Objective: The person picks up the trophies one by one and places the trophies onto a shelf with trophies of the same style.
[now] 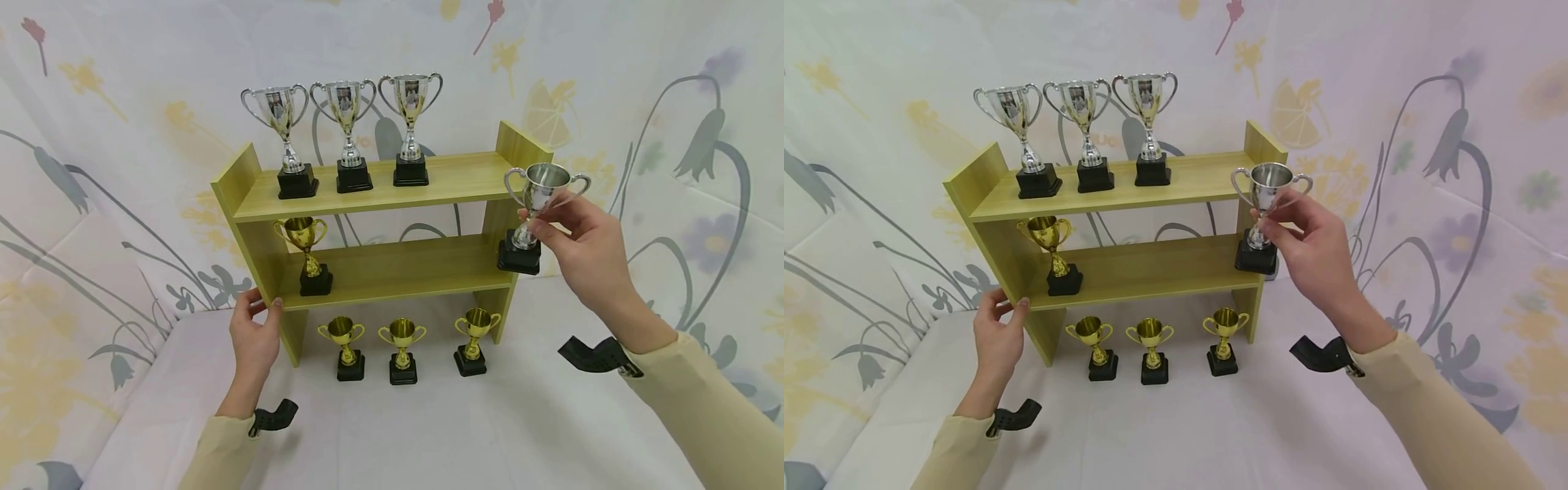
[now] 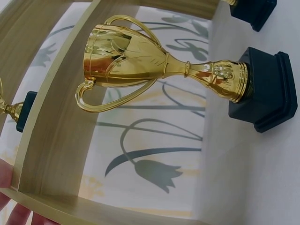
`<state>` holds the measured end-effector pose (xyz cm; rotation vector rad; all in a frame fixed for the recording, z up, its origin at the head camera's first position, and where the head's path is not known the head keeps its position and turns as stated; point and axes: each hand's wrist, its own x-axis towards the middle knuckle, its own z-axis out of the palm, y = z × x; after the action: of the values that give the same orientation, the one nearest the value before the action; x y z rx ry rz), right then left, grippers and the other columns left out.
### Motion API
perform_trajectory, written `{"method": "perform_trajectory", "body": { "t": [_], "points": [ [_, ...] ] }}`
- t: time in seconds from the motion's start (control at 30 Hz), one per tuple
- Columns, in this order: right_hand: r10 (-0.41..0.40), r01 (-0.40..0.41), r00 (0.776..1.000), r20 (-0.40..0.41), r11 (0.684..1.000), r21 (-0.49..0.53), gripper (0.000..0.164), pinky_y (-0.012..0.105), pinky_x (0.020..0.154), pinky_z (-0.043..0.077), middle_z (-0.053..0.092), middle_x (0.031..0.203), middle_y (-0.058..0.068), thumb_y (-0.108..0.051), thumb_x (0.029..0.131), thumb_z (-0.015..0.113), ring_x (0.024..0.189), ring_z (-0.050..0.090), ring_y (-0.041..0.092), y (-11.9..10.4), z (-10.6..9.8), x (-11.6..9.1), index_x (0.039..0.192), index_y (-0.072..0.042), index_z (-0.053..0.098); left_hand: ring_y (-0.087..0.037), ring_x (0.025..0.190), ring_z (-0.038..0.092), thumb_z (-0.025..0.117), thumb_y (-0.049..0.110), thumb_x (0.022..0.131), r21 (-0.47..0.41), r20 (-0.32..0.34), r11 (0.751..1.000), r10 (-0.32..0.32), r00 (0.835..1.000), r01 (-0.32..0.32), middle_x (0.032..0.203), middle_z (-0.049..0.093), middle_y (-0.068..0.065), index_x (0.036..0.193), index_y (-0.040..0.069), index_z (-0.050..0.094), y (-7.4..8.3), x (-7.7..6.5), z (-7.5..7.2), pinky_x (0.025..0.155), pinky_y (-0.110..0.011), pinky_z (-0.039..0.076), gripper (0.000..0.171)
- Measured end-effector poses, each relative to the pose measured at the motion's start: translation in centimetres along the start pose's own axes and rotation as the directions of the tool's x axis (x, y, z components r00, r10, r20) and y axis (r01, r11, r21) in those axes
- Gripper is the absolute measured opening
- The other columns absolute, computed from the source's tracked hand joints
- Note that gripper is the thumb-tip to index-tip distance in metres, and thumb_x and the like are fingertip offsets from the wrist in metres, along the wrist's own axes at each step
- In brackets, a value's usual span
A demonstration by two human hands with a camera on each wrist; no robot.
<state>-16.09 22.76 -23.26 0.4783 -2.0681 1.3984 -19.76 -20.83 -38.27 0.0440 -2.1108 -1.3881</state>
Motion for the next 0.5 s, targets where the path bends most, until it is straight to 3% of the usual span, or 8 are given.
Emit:
{"method": "perform_trajectory", "body": {
  "t": [0.27, 0.5],
  "points": [
    [-0.005, 0.005, 1.0, 0.003, 0.999, 0.048, 0.017, 0.016, 0.082, 0.052, 0.068, 0.104, 0.003, 0.008, 0.091, 0.064, 0.101, 0.067, 0.011, -0.23, -0.01, 0.72, 0.105, -0.001, 0.065, -0.029, 0.112, 0.055, 0.06, 0.014, 0.098, 0.026, -0.007, 0.999, -0.033, 0.999, 0.033, 0.121, 0.056, -0.014, 0.124, -0.001, 0.053, 0.27, 0.14, -0.17, 0.072, -0.007, 0.044, 0.031],
    [-0.001, 0.001, 1.0, -0.003, 1.0, 0.021, 0.011, 0.015, 0.08, 0.051, 0.069, 0.099, -0.001, 0.007, 0.091, 0.065, 0.1, 0.068, 0.009, -0.48, -0.28, 0.99, 0.101, 0.0, 0.064, -0.032, 0.113, 0.054, 0.06, 0.013, 0.098, 0.021, 0.017, 0.999, -0.047, 0.999, 0.047, 0.122, 0.056, -0.016, 0.124, -0.003, 0.052, 0.73, 0.27, -0.28, 0.071, -0.006, 0.043, 0.032]
  ]
}}
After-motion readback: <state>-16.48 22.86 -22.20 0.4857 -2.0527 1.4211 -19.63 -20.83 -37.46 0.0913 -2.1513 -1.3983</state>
